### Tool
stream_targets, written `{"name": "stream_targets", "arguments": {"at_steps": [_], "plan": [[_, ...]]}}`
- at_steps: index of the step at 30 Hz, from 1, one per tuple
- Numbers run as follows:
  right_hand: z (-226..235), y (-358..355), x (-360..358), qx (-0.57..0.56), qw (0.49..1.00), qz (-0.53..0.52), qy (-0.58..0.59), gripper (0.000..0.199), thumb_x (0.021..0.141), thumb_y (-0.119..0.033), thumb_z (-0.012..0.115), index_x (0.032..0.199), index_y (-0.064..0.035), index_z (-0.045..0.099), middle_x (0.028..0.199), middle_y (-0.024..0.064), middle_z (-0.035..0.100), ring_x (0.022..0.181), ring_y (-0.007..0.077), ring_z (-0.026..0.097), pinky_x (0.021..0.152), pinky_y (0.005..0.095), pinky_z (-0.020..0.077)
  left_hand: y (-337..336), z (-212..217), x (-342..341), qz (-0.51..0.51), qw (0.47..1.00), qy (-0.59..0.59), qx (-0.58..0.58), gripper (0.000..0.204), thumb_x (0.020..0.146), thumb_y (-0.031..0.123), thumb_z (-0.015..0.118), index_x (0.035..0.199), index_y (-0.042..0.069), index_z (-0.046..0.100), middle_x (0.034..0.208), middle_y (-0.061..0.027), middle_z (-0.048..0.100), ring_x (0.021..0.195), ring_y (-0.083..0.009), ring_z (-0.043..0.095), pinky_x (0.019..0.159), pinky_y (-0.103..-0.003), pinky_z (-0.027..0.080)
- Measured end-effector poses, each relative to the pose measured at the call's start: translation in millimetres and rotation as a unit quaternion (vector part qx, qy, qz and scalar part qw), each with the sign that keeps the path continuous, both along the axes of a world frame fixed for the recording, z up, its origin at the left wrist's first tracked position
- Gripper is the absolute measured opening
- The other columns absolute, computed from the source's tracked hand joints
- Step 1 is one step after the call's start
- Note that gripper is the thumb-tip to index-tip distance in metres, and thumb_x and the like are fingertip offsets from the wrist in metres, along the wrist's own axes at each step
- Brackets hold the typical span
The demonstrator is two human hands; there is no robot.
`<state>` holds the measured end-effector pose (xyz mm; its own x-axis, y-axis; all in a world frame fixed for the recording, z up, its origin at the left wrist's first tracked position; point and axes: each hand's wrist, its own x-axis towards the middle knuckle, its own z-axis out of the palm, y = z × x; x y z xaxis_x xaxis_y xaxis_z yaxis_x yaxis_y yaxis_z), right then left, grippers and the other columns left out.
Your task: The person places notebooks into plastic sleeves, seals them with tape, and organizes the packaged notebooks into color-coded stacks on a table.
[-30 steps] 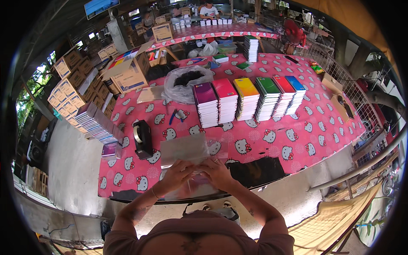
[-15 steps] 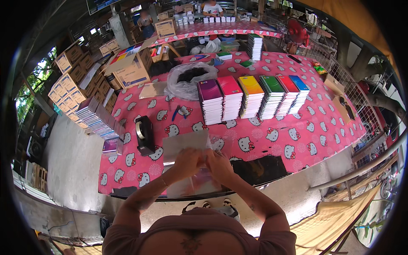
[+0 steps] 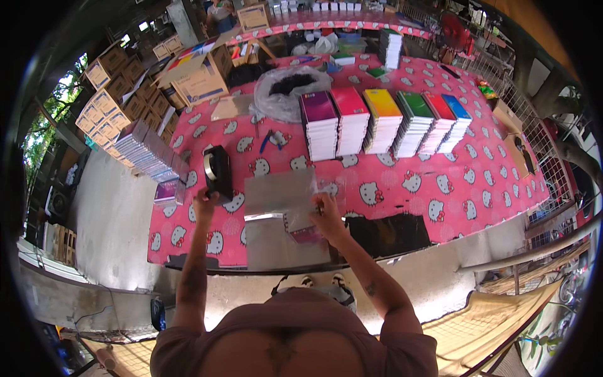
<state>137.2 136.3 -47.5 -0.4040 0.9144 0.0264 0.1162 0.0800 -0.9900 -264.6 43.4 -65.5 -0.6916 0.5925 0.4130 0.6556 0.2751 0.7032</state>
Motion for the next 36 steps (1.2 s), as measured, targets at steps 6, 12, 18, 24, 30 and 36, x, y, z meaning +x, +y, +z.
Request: {"name": "stream_targets", "arguments": {"at_steps": [6,12,18,24,30,36], "plan": [[0.2,5.8,6.7,-0.026,0.999,0.019,0.028,0.041,0.077,0.007,0.065,0.113,-0.0075,0.052,0.1,0.0021,0.051,0.092,0.0115,0.053,0.076,0.0282,0.0509,17.5,9.3,-23.9,-0.062,0.923,-0.378,0.042,0.028,0.085,0.023,0.077,0.108,0.009,0.069,0.067,0.0037,0.058,0.056,-0.0066,0.051,0.058,-0.025,0.047],[14.9,-4.6,7.4,-0.019,0.999,0.034,0.027,0.04,0.081,0.005,0.065,0.116,-0.008,0.052,0.106,0.0032,0.05,0.098,0.0125,0.053,0.083,0.028,0.0496,-18.7,-33.9,-14.2,-0.042,0.885,-0.433,0.169,0.018,0.085,0.023,0.073,0.097,0.009,0.073,0.079,-0.0037,0.07,0.066,-0.0135,0.064,0.058,-0.033,0.049],[7.5,-2.1,11.5,0.049,0.999,0.011,-0.01,0.037,0.08,0.004,0.066,0.113,-0.0071,0.054,0.109,0.0037,0.048,0.1,0.0143,0.053,0.085,0.0286,0.0484,1.7,81.2,10.7,-0.009,0.903,0.221,-0.368,0.016,0.084,0.011,0.062,0.093,0.006,0.074,0.088,-0.0195,0.071,0.079,-0.0331,0.071,0.065,-0.042,0.055],[3.8,0.0,10.3,0.005,0.999,0.034,0.038,0.038,0.078,-0.004,0.069,0.113,-0.0074,0.055,0.11,0.0081,0.046,0.1,0.0201,0.048,0.086,0.0325,0.0444,60.7,172.1,196.3,-0.625,0.732,0.136,-0.234,0.018,0.08,0.022,0.073,0.085,0.006,0.072,0.074,-0.0109,0.069,0.069,-0.0265,0.068,0.066,-0.037,0.051],[13.0,1.4,15.4,0.052,0.997,0.045,0.04,0.04,0.08,0.001,0.068,0.116,-0.0075,0.052,0.106,0.0046,0.05,0.094,0.0138,0.053,0.081,0.0271,0.0488,140.4,135.7,205.4,-0.627,0.594,0.11,-0.492,0.023,0.083,0.027,0.075,0.092,0.006,0.071,0.087,-0.0056,0.071,0.077,-0.0161,0.066,0.069,-0.032,0.051],[15.9,-10.8,8.4,-0.067,0.989,0.086,0.1,0.04,0.088,-0.005,0.066,0.126,-0.0064,0.051,0.122,0.0063,0.047,0.107,0.016,0.049,0.092,0.0317,0.0444,107.4,-16.1,142.1,-0.6,0.6,-0.445,-0.286,0.037,0.088,0.02,0.069,0.12,0.003,0.063,0.105,-0.0048,0.069,0.094,-0.0139,0.063,0.079,-0.03,0.05]]}}
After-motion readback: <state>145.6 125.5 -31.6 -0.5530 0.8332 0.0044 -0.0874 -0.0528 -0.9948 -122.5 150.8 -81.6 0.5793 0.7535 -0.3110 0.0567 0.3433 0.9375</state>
